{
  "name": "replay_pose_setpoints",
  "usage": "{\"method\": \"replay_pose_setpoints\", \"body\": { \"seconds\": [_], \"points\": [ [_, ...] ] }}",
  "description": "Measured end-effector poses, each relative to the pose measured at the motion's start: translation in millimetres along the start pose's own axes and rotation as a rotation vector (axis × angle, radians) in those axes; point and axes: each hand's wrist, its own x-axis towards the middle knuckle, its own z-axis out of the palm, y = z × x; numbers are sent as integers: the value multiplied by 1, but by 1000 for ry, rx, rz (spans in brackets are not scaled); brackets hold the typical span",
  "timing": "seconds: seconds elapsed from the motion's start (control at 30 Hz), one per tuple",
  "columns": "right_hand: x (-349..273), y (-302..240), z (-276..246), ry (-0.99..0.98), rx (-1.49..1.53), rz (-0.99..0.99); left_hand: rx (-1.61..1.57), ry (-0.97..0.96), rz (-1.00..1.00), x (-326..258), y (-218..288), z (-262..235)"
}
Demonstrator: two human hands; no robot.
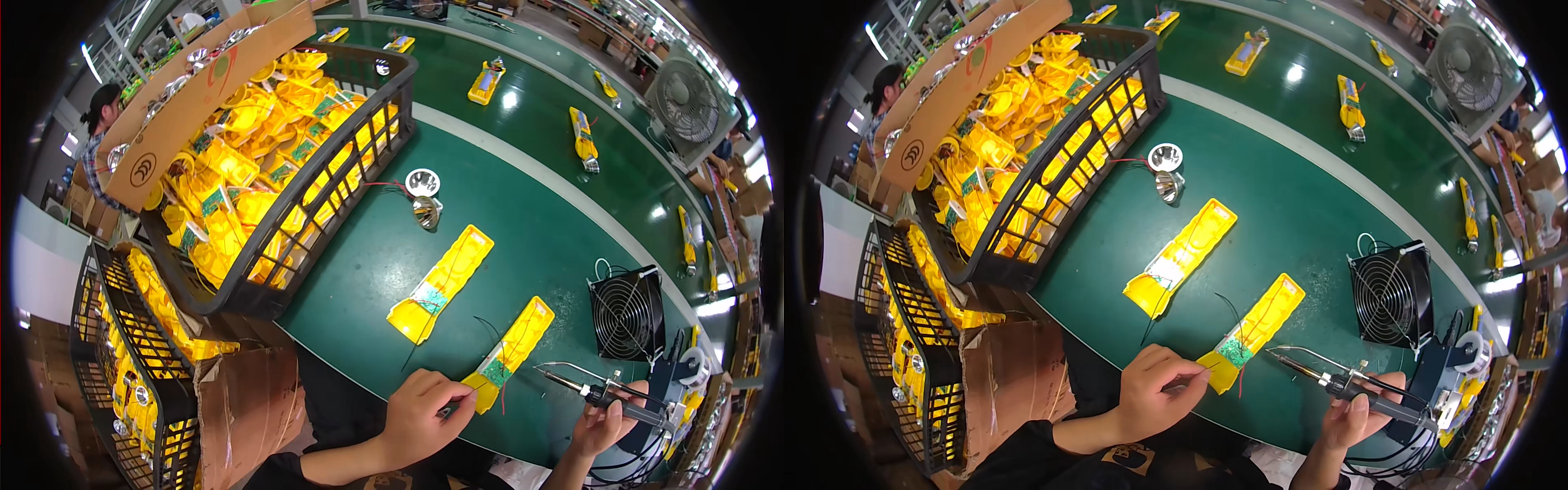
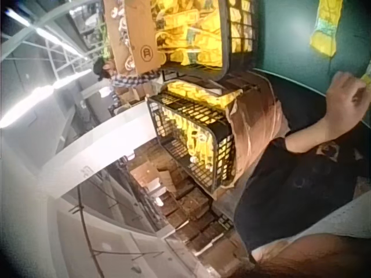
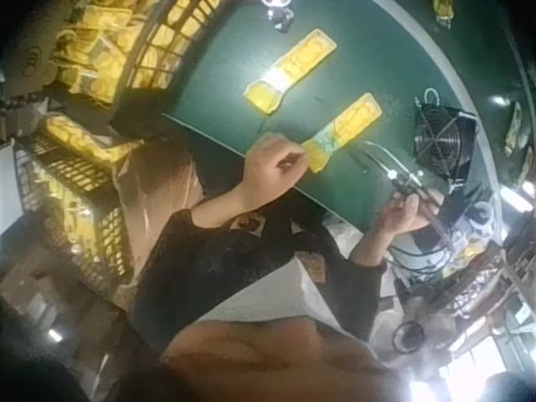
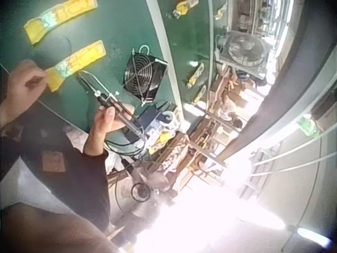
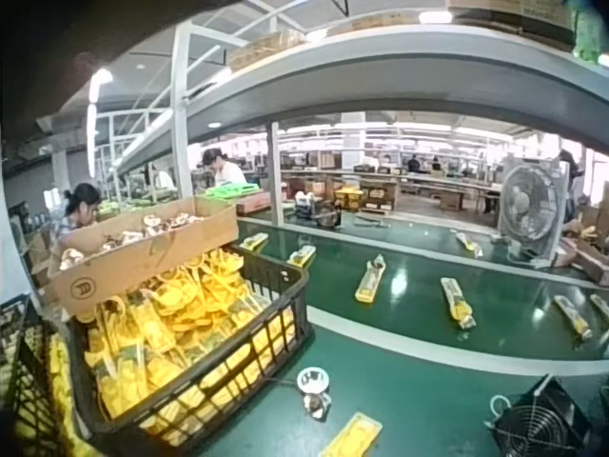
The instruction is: The person assembles flashlights by taking components from containers, soldering circuit boards and wires inside the flashlight housings using a soldering iron, and placing the assembled flashlights onto a conveyor belt.
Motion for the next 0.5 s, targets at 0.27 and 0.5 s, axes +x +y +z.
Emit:
{"method": "replay_pose_setpoints", "body": {
  "seconds": [0.27,0.5],
  "points": [
    [-6,14,5,9,-69,21,10,5,-3,4,-2,3],
    [-19,24,6,-79,-106,-23,5,-58,-46,9,-2,9]
  ]
}}
